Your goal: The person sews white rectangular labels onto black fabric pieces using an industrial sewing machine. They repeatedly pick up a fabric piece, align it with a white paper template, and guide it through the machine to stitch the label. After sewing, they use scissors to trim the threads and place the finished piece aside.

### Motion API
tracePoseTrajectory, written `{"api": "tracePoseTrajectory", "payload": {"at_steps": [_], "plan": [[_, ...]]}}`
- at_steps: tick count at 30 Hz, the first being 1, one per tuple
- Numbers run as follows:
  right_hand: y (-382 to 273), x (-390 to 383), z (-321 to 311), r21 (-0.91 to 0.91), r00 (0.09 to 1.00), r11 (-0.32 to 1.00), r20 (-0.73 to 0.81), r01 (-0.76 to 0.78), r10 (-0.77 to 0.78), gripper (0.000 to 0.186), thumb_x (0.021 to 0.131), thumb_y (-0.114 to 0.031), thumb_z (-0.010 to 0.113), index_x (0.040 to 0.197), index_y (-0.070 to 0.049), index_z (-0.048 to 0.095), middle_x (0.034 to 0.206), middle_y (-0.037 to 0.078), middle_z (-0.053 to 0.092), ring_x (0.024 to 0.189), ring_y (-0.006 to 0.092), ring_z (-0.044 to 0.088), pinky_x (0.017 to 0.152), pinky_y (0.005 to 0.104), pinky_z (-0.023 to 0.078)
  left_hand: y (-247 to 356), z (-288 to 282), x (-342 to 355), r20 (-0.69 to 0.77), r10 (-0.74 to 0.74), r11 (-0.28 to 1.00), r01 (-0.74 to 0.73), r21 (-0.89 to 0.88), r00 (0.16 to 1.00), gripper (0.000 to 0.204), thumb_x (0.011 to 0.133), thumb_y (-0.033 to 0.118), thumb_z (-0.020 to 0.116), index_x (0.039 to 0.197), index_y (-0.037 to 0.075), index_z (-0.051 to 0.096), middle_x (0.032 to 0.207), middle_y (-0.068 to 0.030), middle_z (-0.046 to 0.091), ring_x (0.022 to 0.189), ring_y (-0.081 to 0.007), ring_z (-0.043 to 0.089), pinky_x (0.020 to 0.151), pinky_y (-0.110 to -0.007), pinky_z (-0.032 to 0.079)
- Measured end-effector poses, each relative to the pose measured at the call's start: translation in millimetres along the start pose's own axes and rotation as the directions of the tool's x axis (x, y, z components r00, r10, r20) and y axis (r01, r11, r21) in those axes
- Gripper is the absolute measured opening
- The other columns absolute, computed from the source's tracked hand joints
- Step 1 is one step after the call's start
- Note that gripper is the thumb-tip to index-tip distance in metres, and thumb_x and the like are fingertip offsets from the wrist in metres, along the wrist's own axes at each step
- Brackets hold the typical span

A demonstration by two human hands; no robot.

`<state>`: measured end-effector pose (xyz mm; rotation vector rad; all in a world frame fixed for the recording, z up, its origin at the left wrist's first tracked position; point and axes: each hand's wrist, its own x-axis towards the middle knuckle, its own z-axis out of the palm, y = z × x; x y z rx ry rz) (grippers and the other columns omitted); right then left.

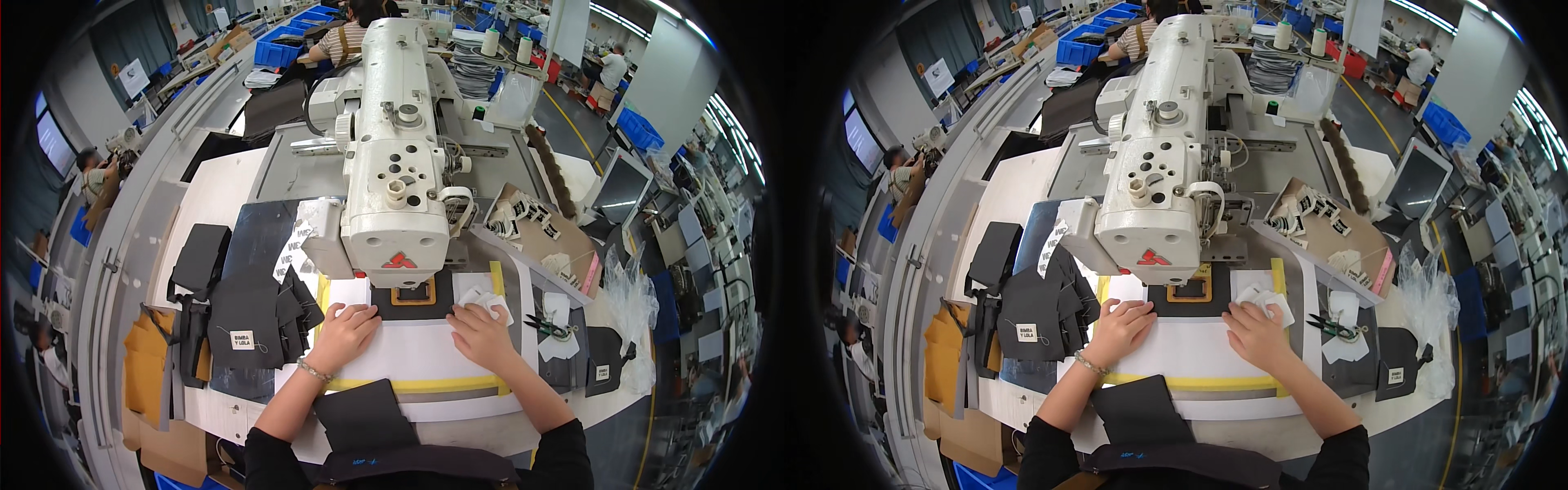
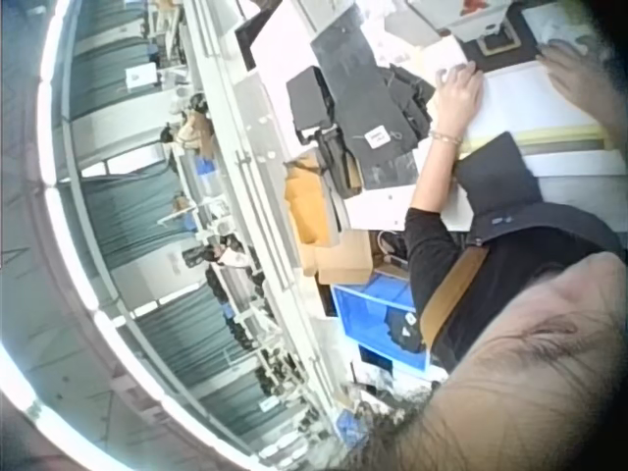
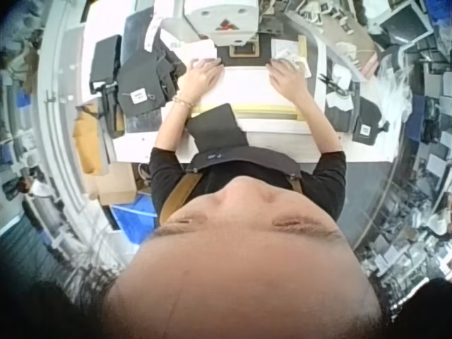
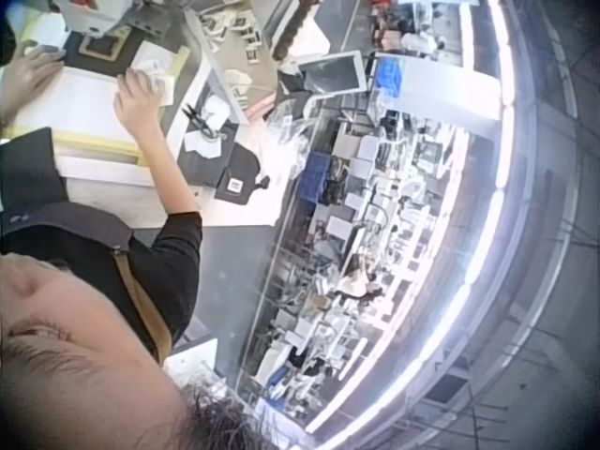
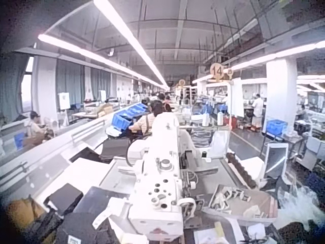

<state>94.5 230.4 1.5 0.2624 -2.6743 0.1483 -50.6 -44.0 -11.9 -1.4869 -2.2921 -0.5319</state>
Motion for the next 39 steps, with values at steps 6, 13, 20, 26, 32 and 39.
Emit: {"api": "tracePoseTrajectory", "payload": {"at_steps": [6, 13, 20, 26, 32, 39], "plan": [[26, -47, -41, -0.089, 0.937, 0.933, -0.056, -0.350, 0.346, 0.032, 0.076, -0.016, 0.072, 0.108, -0.016, 0.068, 0.113, -0.001, 0.063, 0.109, 0.0155, 0.056, 0.093, 0.0436, 0.029, 4, -7, 1, 0.056, 0.009, 1.000, -0.010, 0.012, 0.998, 0.023, 0.082, 0.018, 0.067, 0.105, 0.011, 0.068, 0.117, -0.0010, 0.065, 0.107, -0.0163, 0.059, 0.095, -0.042, 0.041], [34, -102, -60, 0.007, 0.795, 0.816, -0.220, -0.578, 0.565, 0.016, 0.078, -0.003, 0.069, 0.092, -0.011, 0.070, 0.089, 0.001, 0.068, 0.088, 0.0183, 0.061, 0.088, 0.0369, 0.033, 9, -15, 3, 0.201, -0.018, 0.998, 0.004, 0.070, 0.979, 0.031, 0.082, 0.023, 0.068, 0.110, 0.010, 0.066, 0.120, -0.0036, 0.063, 0.115, -0.0191, 0.057, 0.102, -0.046, 0.038], [32, -113, -51, 0.006, 0.799, 0.822, -0.235, -0.569, 0.554, 0.014, 0.076, -0.003, 0.072, 0.087, -0.011, 0.069, 0.075, 0.000, 0.063, 0.074, 0.0186, 0.059, 0.078, 0.0365, 0.038, 12, -12, 9, 0.189, -0.027, 0.999, 0.019, 0.043, 0.982, 0.027, 0.080, 0.020, 0.070, 0.105, 0.010, 0.067, 0.118, -0.0046, 0.065, 0.112, -0.0204, 0.059, 0.101, -0.047, 0.037], [40, -94, -51, -0.026, 0.860, 0.879, -0.224, -0.476, 0.459, 0.011, 0.077, -0.005, 0.071, 0.086, -0.011, 0.068, 0.077, -0.001, 0.063, 0.075, 0.0179, 0.060, 0.077, 0.0360, 0.038, 12, -9, 7, 0.178, -0.041, 0.999, 0.035, 0.034, 0.983, 0.027, 0.081, 0.018, 0.070, 0.106, 0.008, 0.068, 0.117, -0.0058, 0.067, 0.109, -0.0211, 0.061, 0.101, -0.047, 0.037], [117, -43, -42, -0.073, 0.837, 0.894, -0.392, -0.441, 0.381, 0.014, 0.078, -0.009, 0.070, 0.091, -0.012, 0.069, 0.086, 0.000, 0.066, 0.084, 0.0200, 0.060, 0.079, 0.0380, 0.037, 12, -10, 4, 0.178, -0.066, 0.997, 0.060, 0.040, 0.982, 0.026, 0.081, 0.018, 0.070, 0.105, 0.007, 0.069, 0.116, -0.0065, 0.068, 0.108, -0.0212, 0.061, 0.101, -0.048, 0.037], [237, -10, -16, -0.209, 0.820, 0.798, -0.249, -0.565, 0.515, 0.021, 0.078, -0.014, 0.068, 0.098, -0.012, 0.070, 0.094, 0.004, 0.066, 0.096, 0.0233, 0.061, 0.085, 0.0404, 0.038, 12, -8, 6, 0.141, -0.073, 0.997, 0.075, -0.006, 0.987, 0.023, 0.079, 0.015, 0.071, 0.101, 0.008, 0.069, 0.113, -0.0061, 0.068, 0.107, -0.0212, 0.062, 0.100, -0.048, 0.038]]}}
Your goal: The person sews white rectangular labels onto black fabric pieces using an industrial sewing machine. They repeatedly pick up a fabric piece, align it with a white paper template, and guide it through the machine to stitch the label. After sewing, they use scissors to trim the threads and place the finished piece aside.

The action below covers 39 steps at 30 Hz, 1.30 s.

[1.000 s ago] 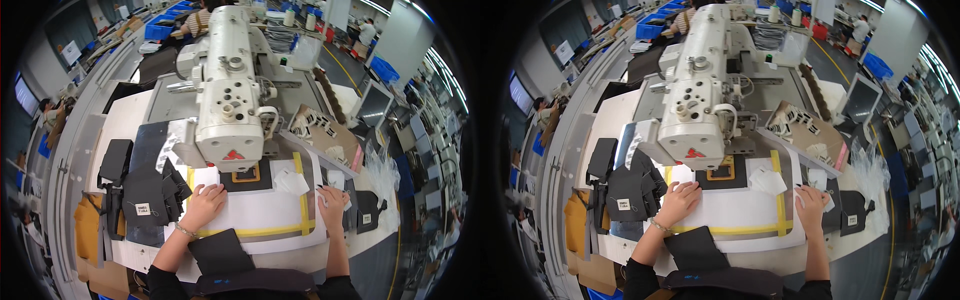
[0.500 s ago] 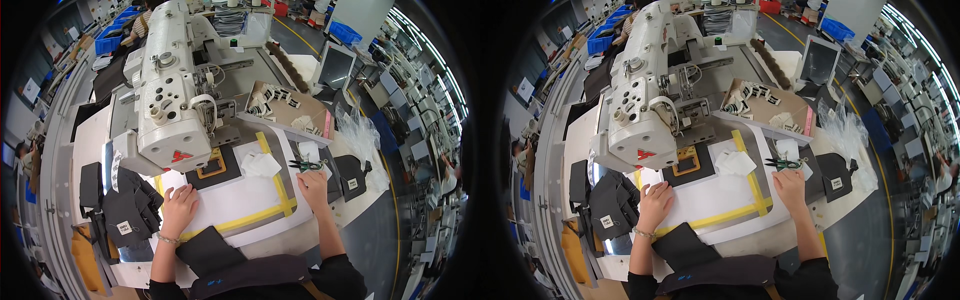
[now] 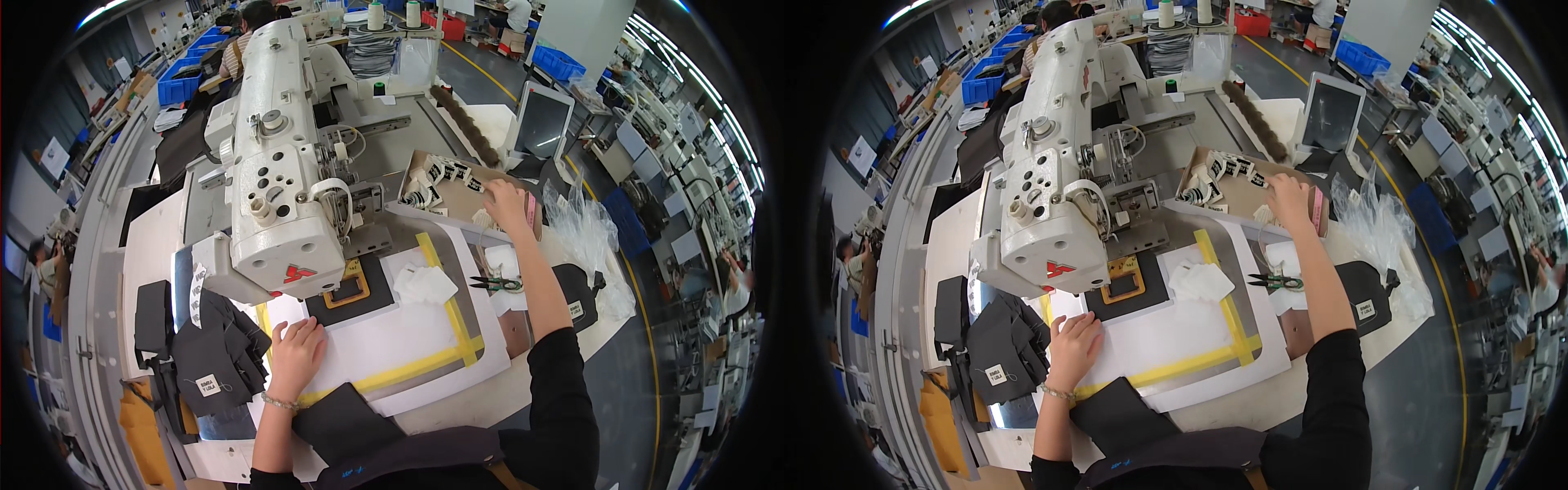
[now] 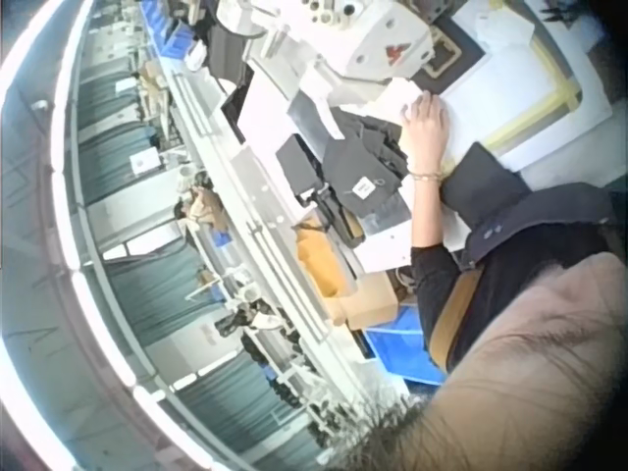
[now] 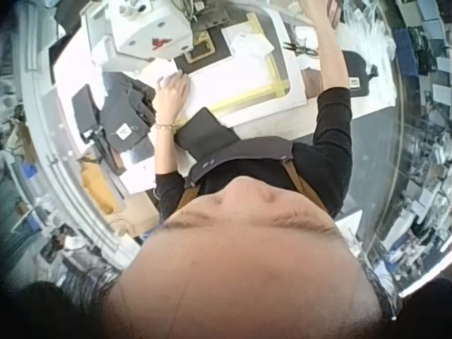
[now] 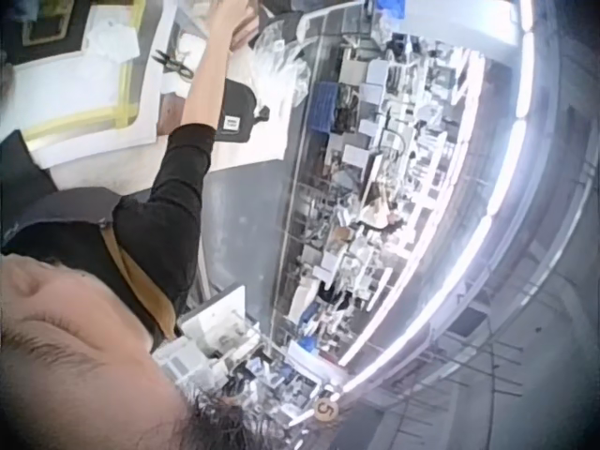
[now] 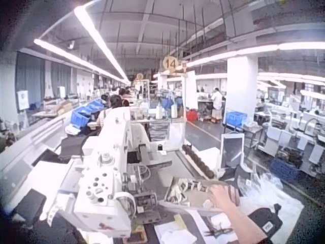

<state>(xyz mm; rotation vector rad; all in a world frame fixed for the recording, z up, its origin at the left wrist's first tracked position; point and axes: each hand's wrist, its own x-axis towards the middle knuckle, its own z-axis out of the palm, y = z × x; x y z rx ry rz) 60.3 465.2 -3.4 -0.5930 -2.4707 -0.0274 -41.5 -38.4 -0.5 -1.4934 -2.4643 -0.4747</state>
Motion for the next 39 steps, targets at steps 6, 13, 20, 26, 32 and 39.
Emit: {"api": "tracePoseTrajectory", "payload": {"at_steps": [6, 13, 20, 26, 32, 39], "plan": [[19, 29, 24, 0.006, 0.976, 0.998, 0.208, 0.063, -0.062, 0.014, 0.079, -0.013, 0.064, 0.091, -0.010, 0.068, 0.092, 0.007, 0.067, 0.093, 0.0266, 0.062, 0.080, 0.0428, 0.041, -3, 2, 0, -0.012, 0.010, 1.000, -0.010, -0.013, 1.000, 0.019, 0.081, 0.015, 0.069, 0.099, 0.009, 0.069, 0.112, -0.0046, 0.068, 0.105, -0.0191, 0.062, 0.099, -0.047, 0.039], [-61, 16, -27, 0.353, 0.978, 0.936, 0.201, -0.015, -0.060, 0.012, 0.078, -0.012, 0.067, 0.085, -0.002, 0.066, 0.082, 0.011, 0.068, 0.078, 0.0259, 0.064, 0.071, 0.0367, 0.047, 1, -11, 7, -0.062, 0.088, 0.990, -0.095, -0.105, 0.994, 0.015, 0.081, 0.011, 0.069, 0.095, 0.010, 0.070, 0.101, -0.0006, 0.070, 0.095, -0.0165, 0.065, 0.092, -0.041, 0.043], [-191, -79, -72, 0.619, 0.324, 0.142, 0.577, -0.773, -0.750, 0.018, 0.085, -0.014, 0.074, 0.098, -0.002, 0.070, 0.089, 0.002, 0.069, 0.081, 0.0100, 0.061, 0.071, 0.0254, 0.046, 46, -36, 35, -0.157, 0.168, 0.795, -0.228, -0.562, 0.973, 0.040, 0.074, 0.002, 0.071, 0.111, 0.017, 0.071, 0.120, -0.0034, 0.065, 0.103, -0.0193, 0.061, 0.089, -0.033, 0.042], [-231, -133, -58, 0.057, 0.108, -0.092, 0.485, -0.994, -0.868, 0.027, 0.084, -0.006, 0.074, 0.104, -0.007, 0.056, 0.091, -0.001, 0.059, 0.080, 0.0078, 0.056, 0.072, 0.0231, 0.045, 47, -26, 29, -0.064, 0.394, 0.500, -0.272, -0.822, 0.917, 0.043, 0.072, -0.002, 0.069, 0.110, 0.019, 0.073, 0.123, -0.0026, 0.062, 0.108, -0.0196, 0.058, 0.095, -0.041, 0.036], [-233, -107, -61, 0.557, 0.310, 0.061, 0.547, -0.828, -0.778, 0.053, 0.080, -0.006, 0.077, 0.121, -0.007, 0.044, 0.111, 0.002, 0.054, 0.076, 0.0075, 0.054, 0.066, 0.0234, 0.044, 39, -28, 27, -0.044, 0.103, 0.658, -0.101, -0.746, 0.994, 0.029, 0.073, -0.002, 0.070, 0.098, 0.012, 0.073, 0.085, -0.0024, 0.069, 0.076, -0.0200, 0.064, 0.070, -0.032, 0.049], [-256, -91, -70, 0.879, 0.778, 0.425, 0.417, -0.214, -0.470, 0.020, 0.083, -0.010, 0.075, 0.098, -0.005, 0.063, 0.088, 0.003, 0.063, 0.061, 0.0072, 0.053, 0.053, 0.0238, 0.042, 24, -3, 36, -0.091, -0.099, 0.864, 0.040, -0.502, 0.991, 0.009, 0.078, 0.003, 0.072, 0.085, 0.007, 0.067, 0.082, -0.0043, 0.069, 0.061, -0.0206, 0.067, 0.053, -0.030, 0.052]]}}
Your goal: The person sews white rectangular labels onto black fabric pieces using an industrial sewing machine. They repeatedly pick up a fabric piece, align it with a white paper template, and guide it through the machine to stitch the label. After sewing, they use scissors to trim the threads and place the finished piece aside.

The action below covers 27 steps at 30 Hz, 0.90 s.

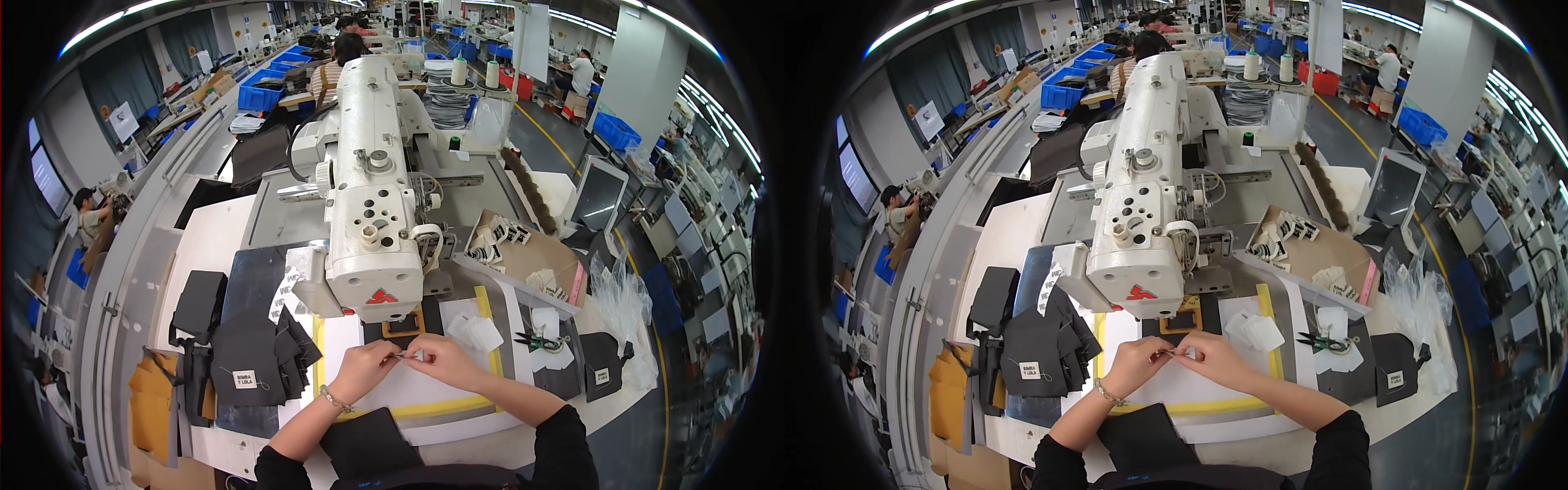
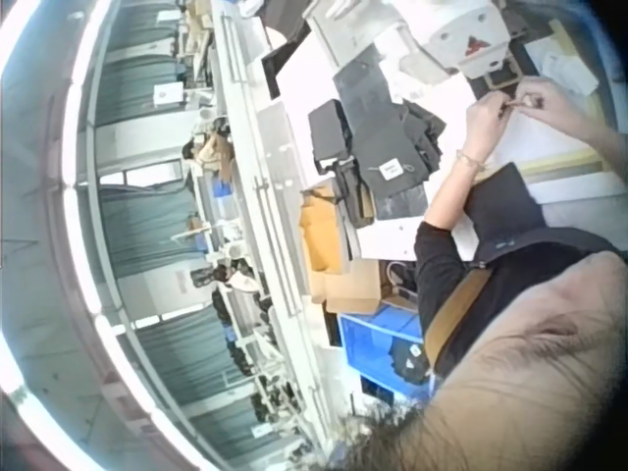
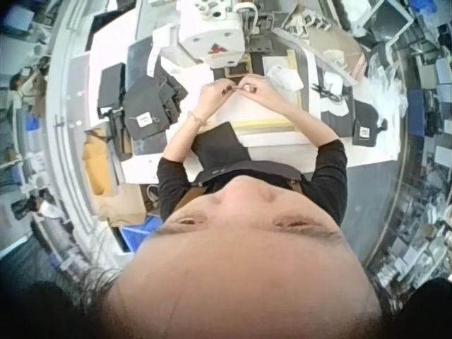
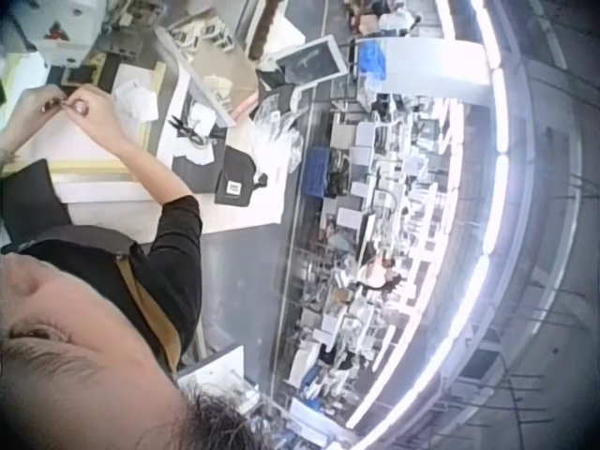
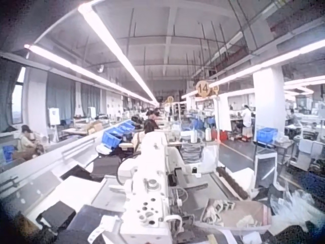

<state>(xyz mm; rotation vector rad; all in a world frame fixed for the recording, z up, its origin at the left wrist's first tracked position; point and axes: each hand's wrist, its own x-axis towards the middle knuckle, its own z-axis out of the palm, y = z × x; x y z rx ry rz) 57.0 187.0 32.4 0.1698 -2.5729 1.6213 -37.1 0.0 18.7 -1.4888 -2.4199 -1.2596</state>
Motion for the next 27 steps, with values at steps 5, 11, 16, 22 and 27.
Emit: {"api": "tracePoseTrajectory", "payload": {"at_steps": [5, 11, 16, 22, 27], "plan": [[30, 17, 7, -0.005, 0.987, 0.998, -0.144, 0.070, -0.070, 0.008, 0.086, -0.006, 0.068, 0.093, -0.004, 0.066, 0.090, 0.005, 0.067, 0.068, 0.0140, 0.063, 0.059, 0.0275, 0.050, -16, 6, 8, -0.076, 0.056, 0.998, -0.052, 0.046, 0.996, 0.010, 0.077, 0.003, 0.072, 0.085, 0.008, 0.066, 0.084, -0.0040, 0.070, 0.063, -0.0215, 0.067, 0.054, -0.031, 0.053], [49, 42, 2, -0.384, 0.940, 0.865, 0.021, 0.323, -0.341, 0.011, 0.083, -0.005, 0.065, 0.094, -0.003, 0.065, 0.097, 0.010, 0.067, 0.092, 0.0291, 0.065, 0.080, 0.0389, 0.053, -47, 20, 7, -0.086, 0.268, 0.937, -0.239, 0.255, 0.960, 0.015, 0.076, 0.005, 0.067, 0.091, 0.009, 0.069, 0.094, -0.0040, 0.070, 0.082, -0.0215, 0.068, 0.068, -0.034, 0.053], [60, 44, 4, -0.567, 0.875, 0.706, 0.057, 0.424, -0.480, 0.012, 0.079, -0.006, 0.065, 0.090, -0.004, 0.066, 0.098, 0.009, 0.067, 0.095, 0.0258, 0.064, 0.089, 0.0390, 0.049, -49, 23, 7, 0.003, 0.259, 0.904, -0.244, 0.351, 0.966, 0.022, 0.072, 0.004, 0.068, 0.093, 0.010, 0.071, 0.105, -0.0030, 0.070, 0.097, -0.0202, 0.064, 0.083, -0.036, 0.052], [55, 43, 4, -0.698, 0.864, 0.594, 0.071, 0.400, -0.498, 0.012, 0.077, -0.009, 0.068, 0.089, -0.009, 0.068, 0.095, 0.003, 0.068, 0.092, 0.0177, 0.064, 0.093, 0.0340, 0.041, -41, 22, 3, -0.005, 0.244, 0.867, -0.216, 0.448, 0.970, 0.025, 0.073, 0.008, 0.070, 0.099, 0.009, 0.072, 0.107, -0.0035, 0.069, 0.099, -0.0198, 0.063, 0.081, -0.034, 0.050], [55, 41, 4, -0.716, 0.874, 0.590, 0.059, 0.374, -0.483, 0.010, 0.081, -0.012, 0.062, 0.089, -0.009, 0.067, 0.096, 0.004, 0.069, 0.091, 0.0160, 0.065, 0.092, 0.0347, 0.040, -42, 20, 4, 0.011, 0.270, 0.840, -0.241, 0.486, 0.963, 0.028, 0.076, 0.011, 0.065, 0.103, 0.006, 0.069, 0.110, -0.0062, 0.068, 0.101, -0.0184, 0.062, 0.081, -0.032, 0.049]]}}
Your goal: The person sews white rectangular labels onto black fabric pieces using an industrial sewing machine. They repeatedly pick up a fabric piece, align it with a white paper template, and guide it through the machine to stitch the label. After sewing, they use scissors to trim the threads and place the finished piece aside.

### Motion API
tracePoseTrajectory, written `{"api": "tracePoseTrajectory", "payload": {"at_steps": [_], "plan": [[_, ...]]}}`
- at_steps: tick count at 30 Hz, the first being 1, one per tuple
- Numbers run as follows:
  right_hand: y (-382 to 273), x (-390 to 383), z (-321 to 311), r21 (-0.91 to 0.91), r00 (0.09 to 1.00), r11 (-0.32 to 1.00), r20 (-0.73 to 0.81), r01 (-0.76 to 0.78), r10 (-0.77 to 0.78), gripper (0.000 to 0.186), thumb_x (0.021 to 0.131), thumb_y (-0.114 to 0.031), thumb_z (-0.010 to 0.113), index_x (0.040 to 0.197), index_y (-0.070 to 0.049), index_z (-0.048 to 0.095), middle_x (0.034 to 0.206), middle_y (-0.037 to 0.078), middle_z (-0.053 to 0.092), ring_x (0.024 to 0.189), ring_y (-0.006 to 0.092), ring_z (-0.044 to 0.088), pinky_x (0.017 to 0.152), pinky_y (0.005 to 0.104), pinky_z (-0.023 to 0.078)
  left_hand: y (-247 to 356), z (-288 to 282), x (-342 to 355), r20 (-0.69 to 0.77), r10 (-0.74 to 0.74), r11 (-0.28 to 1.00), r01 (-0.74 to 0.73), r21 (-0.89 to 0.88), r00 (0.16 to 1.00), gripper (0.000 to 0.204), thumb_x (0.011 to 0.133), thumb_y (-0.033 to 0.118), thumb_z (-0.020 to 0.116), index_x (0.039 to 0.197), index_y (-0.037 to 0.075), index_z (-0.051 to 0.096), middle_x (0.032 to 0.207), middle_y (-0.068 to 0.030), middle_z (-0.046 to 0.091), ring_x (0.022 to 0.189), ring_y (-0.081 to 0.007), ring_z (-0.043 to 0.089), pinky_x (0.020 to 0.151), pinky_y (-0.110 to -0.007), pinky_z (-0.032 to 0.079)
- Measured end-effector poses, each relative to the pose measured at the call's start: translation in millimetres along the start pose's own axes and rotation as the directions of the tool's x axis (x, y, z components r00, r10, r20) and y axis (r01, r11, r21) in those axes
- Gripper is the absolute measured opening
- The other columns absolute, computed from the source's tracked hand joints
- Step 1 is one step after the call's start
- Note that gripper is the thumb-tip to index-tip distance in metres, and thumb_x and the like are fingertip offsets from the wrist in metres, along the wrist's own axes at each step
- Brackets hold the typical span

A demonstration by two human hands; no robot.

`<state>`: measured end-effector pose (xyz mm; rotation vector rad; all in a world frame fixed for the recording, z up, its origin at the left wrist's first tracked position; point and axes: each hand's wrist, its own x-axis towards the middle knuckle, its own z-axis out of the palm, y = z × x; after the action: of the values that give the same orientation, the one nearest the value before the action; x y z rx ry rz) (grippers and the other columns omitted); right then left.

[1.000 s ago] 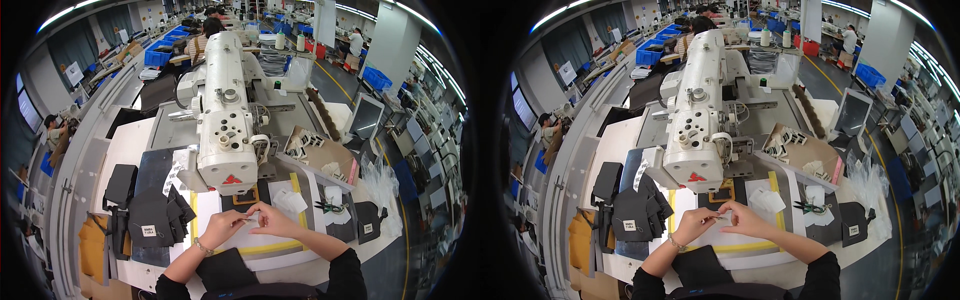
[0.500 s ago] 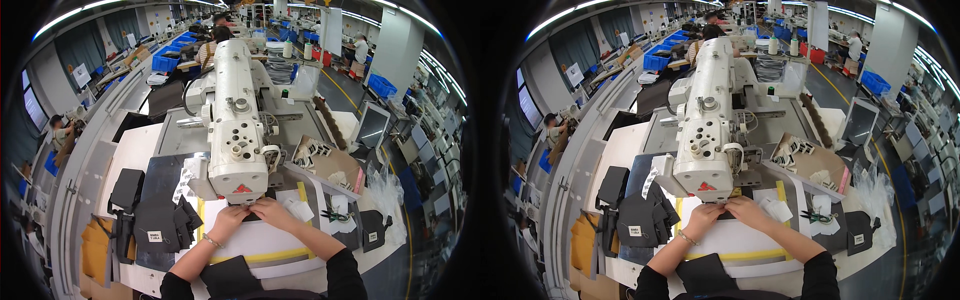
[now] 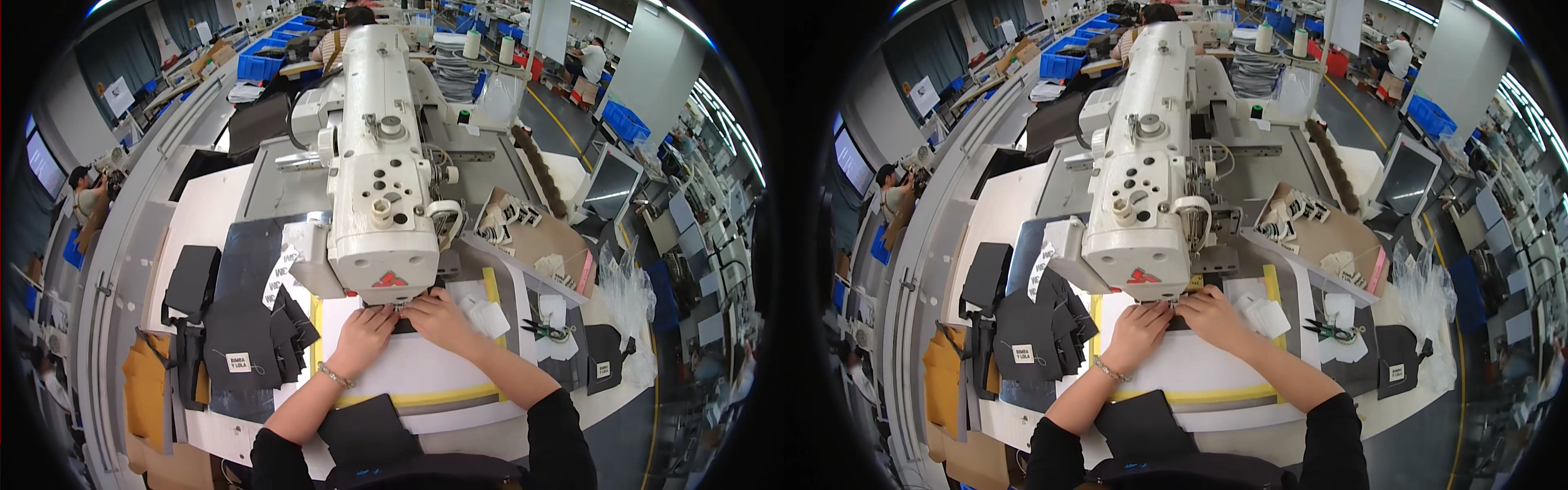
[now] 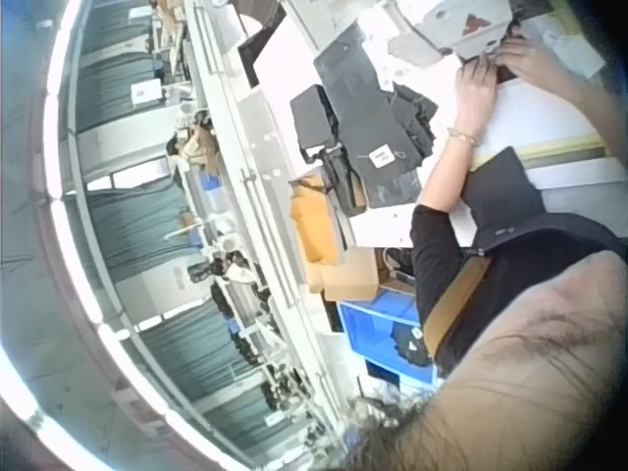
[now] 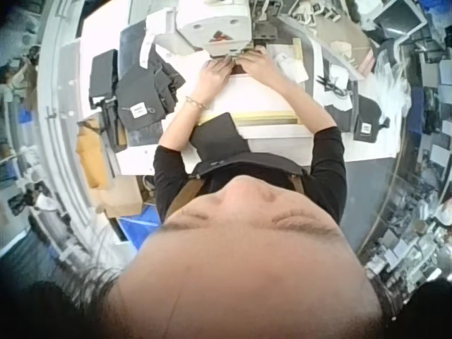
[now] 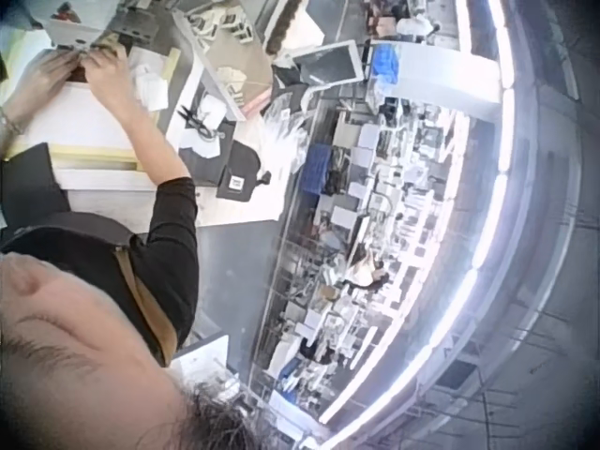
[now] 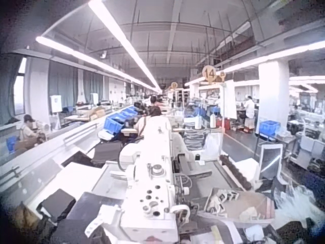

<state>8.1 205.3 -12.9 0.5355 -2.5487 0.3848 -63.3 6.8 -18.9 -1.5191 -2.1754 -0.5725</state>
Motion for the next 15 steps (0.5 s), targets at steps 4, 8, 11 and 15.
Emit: {"api": "tracePoseTrajectory", "payload": {"at_steps": [4, 8, 11, 15], "plan": [[-0.6, -7.1, 3.9, -0.037, 1.000, 0.999, 0.010, -0.005, 0.006, 0.014, 0.081, -0.011, 0.060, 0.092, -0.011, 0.068, 0.102, 0.002, 0.069, 0.089, 0.0131, 0.066, 0.094, 0.0349, 0.036, 3.5, -3.4, -2.0, 0.002, 0.022, 1.000, -0.022, 0.021, 1.000, 0.027, 0.076, 0.011, 0.064, 0.102, 0.005, 0.069, 0.111, -0.0061, 0.068, 0.101, -0.0179, 0.062, 0.083, -0.032, 0.048], [-0.8, -9.2, 4.7, -0.053, 0.999, 0.998, 0.013, -0.031, 0.032, 0.015, 0.081, -0.010, 0.060, 0.092, -0.013, 0.069, 0.104, 0.000, 0.068, 0.089, 0.0113, 0.065, 0.096, 0.0369, 0.033, 3.8, -1.8, -3.5, 0.012, 0.034, 0.998, -0.035, 0.046, 0.999, 0.027, 0.076, 0.012, 0.065, 0.102, 0.005, 0.069, 0.112, -0.0062, 0.068, 0.101, -0.0175, 0.062, 0.084, -0.033, 0.047], [0.5, -9.4, 5.0, -0.059, 0.999, 0.997, -0.004, -0.042, 0.041, 0.014, 0.079, -0.010, 0.063, 0.091, -0.014, 0.069, 0.101, -0.001, 0.068, 0.088, 0.0114, 0.065, 0.095, 0.0381, 0.033, 5.4, -3.4, -2.1, 0.014, 0.029, 0.999, -0.030, 0.038, 0.999, 0.027, 0.077, 0.013, 0.066, 0.102, 0.005, 0.069, 0.113, -0.0062, 0.067, 0.103, -0.0175, 0.062, 0.085, -0.033, 0.047], [3.5, -9.7, 4.1, -0.041, 0.998, 0.998, -0.022, -0.055, 0.054, 0.016, 0.076, -0.009, 0.071, 0.091, -0.015, 0.069, 0.098, -0.003, 0.067, 0.087, 0.0118, 0.064, 0.091, 0.0383, 0.033, 6.7, -2.7, -2.4, 0.023, 0.014, 1.000, -0.014, 0.022, 1.000, 0.028, 0.077, 0.012, 0.068, 0.105, 0.008, 0.069, 0.115, -0.0033, 0.067, 0.104, -0.0167, 0.061, 0.087, -0.034, 0.046]]}}
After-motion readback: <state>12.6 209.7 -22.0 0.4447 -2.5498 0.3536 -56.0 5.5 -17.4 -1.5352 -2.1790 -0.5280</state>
